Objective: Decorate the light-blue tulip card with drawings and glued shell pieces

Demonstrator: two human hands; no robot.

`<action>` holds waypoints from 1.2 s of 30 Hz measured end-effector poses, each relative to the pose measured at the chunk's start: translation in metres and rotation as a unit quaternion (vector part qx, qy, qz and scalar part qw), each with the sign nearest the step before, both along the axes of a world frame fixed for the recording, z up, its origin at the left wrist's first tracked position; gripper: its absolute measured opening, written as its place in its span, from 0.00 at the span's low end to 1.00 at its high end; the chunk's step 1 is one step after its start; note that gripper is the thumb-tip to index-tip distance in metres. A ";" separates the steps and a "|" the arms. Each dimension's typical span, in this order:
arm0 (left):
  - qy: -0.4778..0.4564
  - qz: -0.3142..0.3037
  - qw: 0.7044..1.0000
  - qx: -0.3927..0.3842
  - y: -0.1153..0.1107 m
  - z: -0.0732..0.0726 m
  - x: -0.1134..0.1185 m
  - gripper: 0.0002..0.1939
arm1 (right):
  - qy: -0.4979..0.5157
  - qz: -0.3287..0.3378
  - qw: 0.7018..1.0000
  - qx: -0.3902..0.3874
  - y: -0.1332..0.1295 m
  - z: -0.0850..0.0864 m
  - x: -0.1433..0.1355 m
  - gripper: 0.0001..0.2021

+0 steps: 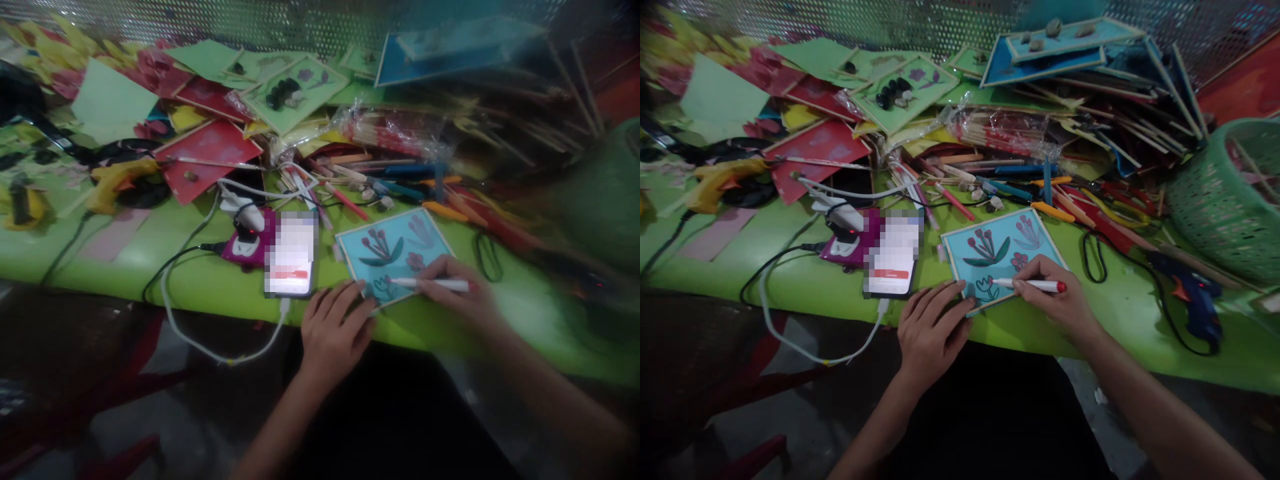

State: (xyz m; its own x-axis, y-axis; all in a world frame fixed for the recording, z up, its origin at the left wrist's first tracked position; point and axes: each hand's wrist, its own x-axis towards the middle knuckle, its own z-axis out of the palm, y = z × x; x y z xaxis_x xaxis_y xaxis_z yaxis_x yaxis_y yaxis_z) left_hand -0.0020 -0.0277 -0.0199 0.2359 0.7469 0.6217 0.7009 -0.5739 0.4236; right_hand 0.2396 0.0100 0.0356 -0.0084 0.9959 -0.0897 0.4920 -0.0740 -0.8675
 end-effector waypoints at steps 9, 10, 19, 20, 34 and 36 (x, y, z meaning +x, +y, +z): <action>0.004 0.003 1.000 0.002 0.000 0.000 0.000 0.10 | -0.003 0.027 1.000 -0.009 0.000 0.002 0.000 0.15; 0.003 0.003 1.000 0.003 0.000 -0.001 0.000 0.10 | -0.003 0.024 1.000 -0.009 0.000 0.001 0.000 0.15; 0.001 0.003 1.000 0.004 0.000 0.000 0.000 0.10 | -0.003 0.028 1.000 -0.003 0.000 0.001 -0.001 0.13; 0.002 0.002 1.000 0.003 0.000 0.000 0.000 0.10 | -0.002 0.027 1.000 -0.001 0.000 0.000 -0.001 0.13; 0.003 -0.001 1.000 -0.003 0.000 -0.001 -0.001 0.10 | 0.014 0.014 1.000 -0.004 -0.002 0.004 -0.002 0.11; 0.003 -0.002 1.000 -0.004 0.000 -0.001 -0.001 0.10 | 0.012 0.019 1.000 -0.009 -0.002 0.004 -0.002 0.10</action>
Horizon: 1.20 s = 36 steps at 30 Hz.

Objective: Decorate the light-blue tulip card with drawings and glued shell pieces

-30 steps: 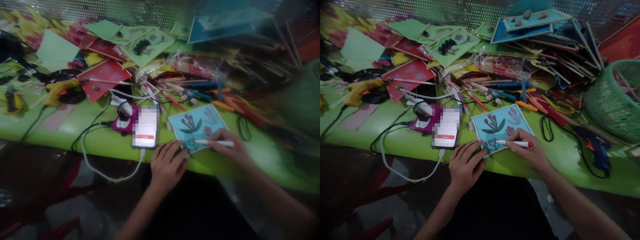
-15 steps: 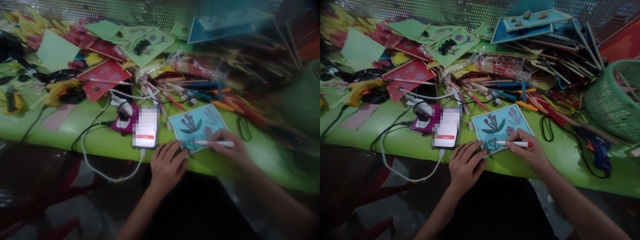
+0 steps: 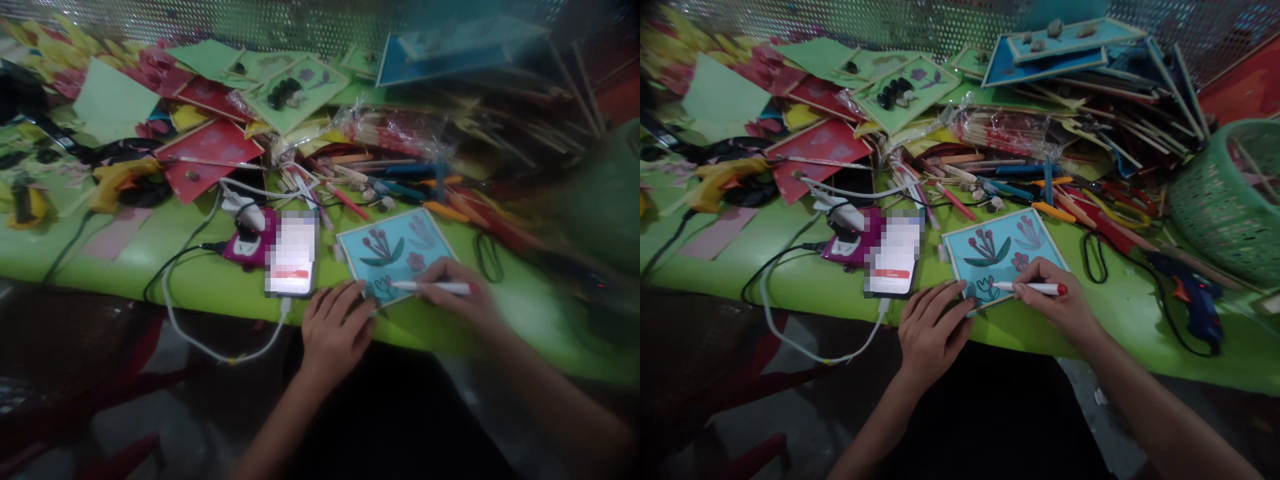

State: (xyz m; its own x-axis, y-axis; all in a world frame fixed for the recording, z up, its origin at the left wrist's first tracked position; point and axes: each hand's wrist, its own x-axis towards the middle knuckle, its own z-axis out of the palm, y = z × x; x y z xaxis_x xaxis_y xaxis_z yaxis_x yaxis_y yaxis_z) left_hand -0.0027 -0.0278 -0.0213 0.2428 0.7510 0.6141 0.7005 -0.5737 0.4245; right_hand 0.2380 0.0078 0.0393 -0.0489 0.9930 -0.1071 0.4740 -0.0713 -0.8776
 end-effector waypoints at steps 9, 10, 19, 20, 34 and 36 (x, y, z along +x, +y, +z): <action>-0.005 0.005 1.000 0.008 0.000 0.002 0.001 0.09 | -0.002 -0.007 1.000 -0.003 0.000 0.000 -0.001 0.13; -0.004 0.006 1.000 0.007 0.000 0.002 0.001 0.09 | -0.003 -0.001 1.000 -0.005 0.001 0.001 -0.001 0.13; -0.005 0.007 1.000 0.010 0.000 0.002 0.001 0.09 | -0.008 0.006 1.000 -0.002 0.000 0.001 0.000 0.15; -0.005 0.008 1.000 0.010 0.000 0.002 0.001 0.09 | -0.010 0.000 1.000 0.001 0.000 0.001 0.000 0.15; 0.000 0.009 1.000 0.008 0.000 0.002 0.001 0.10 | -0.015 -0.004 1.000 0.001 0.000 -0.002 0.001 0.13; 0.001 0.009 1.000 0.006 0.000 0.003 0.001 0.10 | -0.017 -0.004 1.000 0.006 0.001 -0.002 0.000 0.14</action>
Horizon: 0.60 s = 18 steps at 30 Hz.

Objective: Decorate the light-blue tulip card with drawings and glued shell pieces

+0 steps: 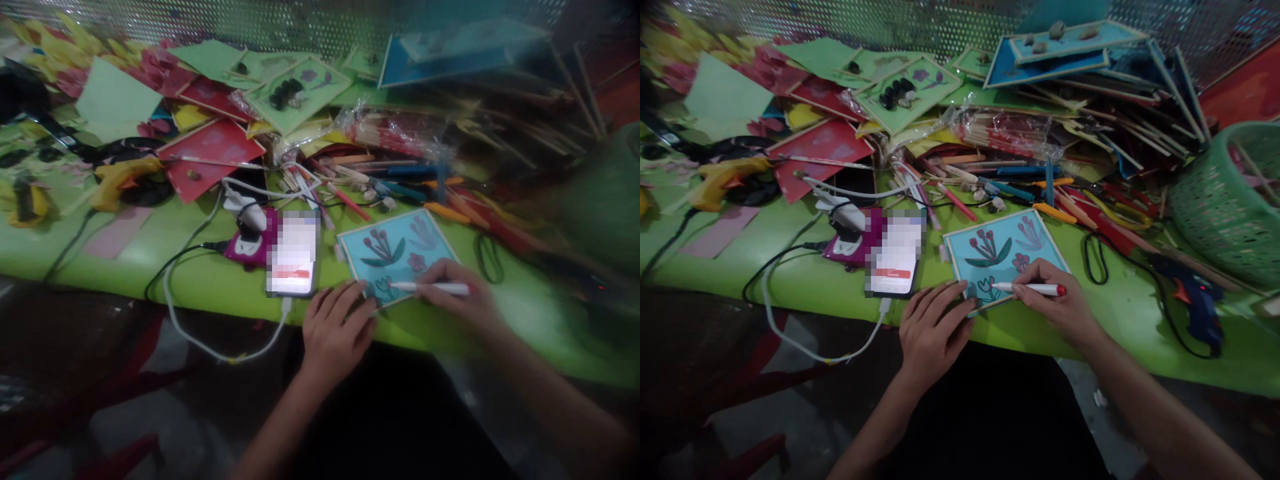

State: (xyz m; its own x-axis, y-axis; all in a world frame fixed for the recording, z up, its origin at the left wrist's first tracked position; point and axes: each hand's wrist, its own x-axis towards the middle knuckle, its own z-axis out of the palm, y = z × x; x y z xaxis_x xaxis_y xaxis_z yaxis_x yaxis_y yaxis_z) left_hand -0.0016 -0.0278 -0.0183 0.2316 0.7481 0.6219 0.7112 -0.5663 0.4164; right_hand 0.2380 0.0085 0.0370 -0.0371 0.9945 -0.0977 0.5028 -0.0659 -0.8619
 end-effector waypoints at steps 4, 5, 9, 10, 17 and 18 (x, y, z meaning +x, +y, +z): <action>0.000 -0.002 1.000 -0.002 0.000 0.000 0.000 0.10 | 0.006 0.010 1.000 0.004 0.000 0.000 0.000 0.15; 0.000 -0.001 1.000 -0.002 0.000 0.000 -0.001 0.10 | 0.004 0.014 1.000 -0.001 0.000 0.001 0.000 0.15; 0.000 0.000 1.000 -0.001 0.000 -0.001 0.000 0.09 | -0.010 0.016 1.000 -0.007 0.000 0.000 0.002 0.16; 0.000 -0.001 1.000 -0.001 0.000 -0.001 0.000 0.10 | -0.010 0.013 1.000 -0.004 0.000 -0.001 0.002 0.16; -0.001 -0.003 1.000 0.000 0.000 -0.001 0.000 0.10 | -0.006 0.006 1.000 -0.002 0.001 -0.003 0.000 0.15; -0.001 -0.003 1.000 0.000 0.000 -0.001 0.000 0.10 | -0.007 0.006 1.000 -0.001 0.000 -0.002 0.000 0.16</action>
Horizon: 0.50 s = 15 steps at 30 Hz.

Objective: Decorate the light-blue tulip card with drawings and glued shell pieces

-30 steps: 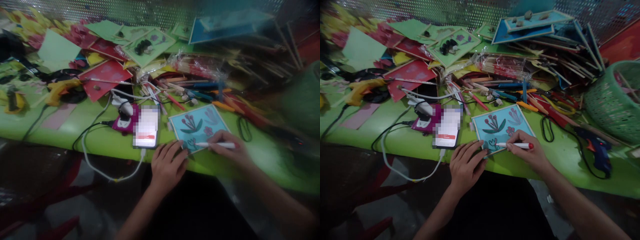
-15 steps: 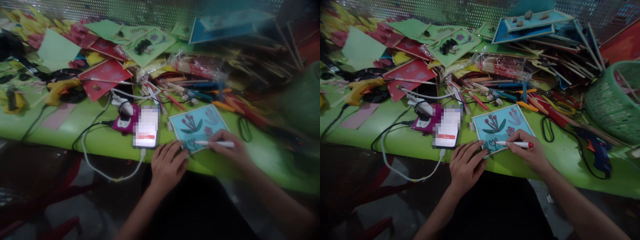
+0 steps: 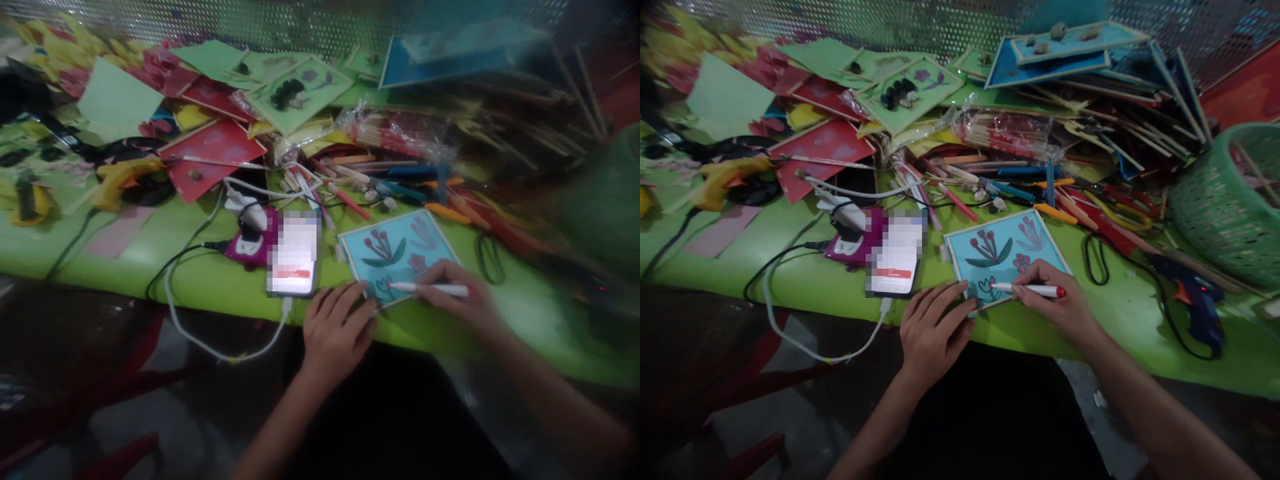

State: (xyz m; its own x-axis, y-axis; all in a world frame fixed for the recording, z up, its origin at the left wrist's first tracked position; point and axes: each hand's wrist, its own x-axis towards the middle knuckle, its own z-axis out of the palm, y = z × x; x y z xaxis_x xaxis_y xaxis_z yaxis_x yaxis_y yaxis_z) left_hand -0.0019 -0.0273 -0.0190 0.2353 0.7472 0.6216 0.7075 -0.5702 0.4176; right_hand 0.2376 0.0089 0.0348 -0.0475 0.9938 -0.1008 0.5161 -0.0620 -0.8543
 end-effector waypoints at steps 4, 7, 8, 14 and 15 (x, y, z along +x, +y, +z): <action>-0.004 0.002 1.000 0.000 0.000 0.000 0.000 0.10 | 0.005 -0.004 1.000 0.000 0.001 0.004 -0.004 0.18; -0.004 0.002 1.000 -0.001 -0.001 -0.001 0.000 0.10 | 0.005 0.001 1.000 0.000 0.002 0.005 -0.005 0.19; -0.004 0.002 1.000 -0.001 -0.001 -0.001 0.000 0.10 | 0.004 0.001 1.000 0.002 0.002 0.004 -0.005 0.19; -0.006 0.005 1.000 0.008 0.000 0.000 0.001 0.10 | 0.010 0.008 1.000 0.005 0.002 0.001 -0.002 0.17; -0.005 0.005 1.000 0.007 0.000 0.000 0.001 0.10 | 0.010 0.012 1.000 0.006 0.002 0.001 -0.001 0.16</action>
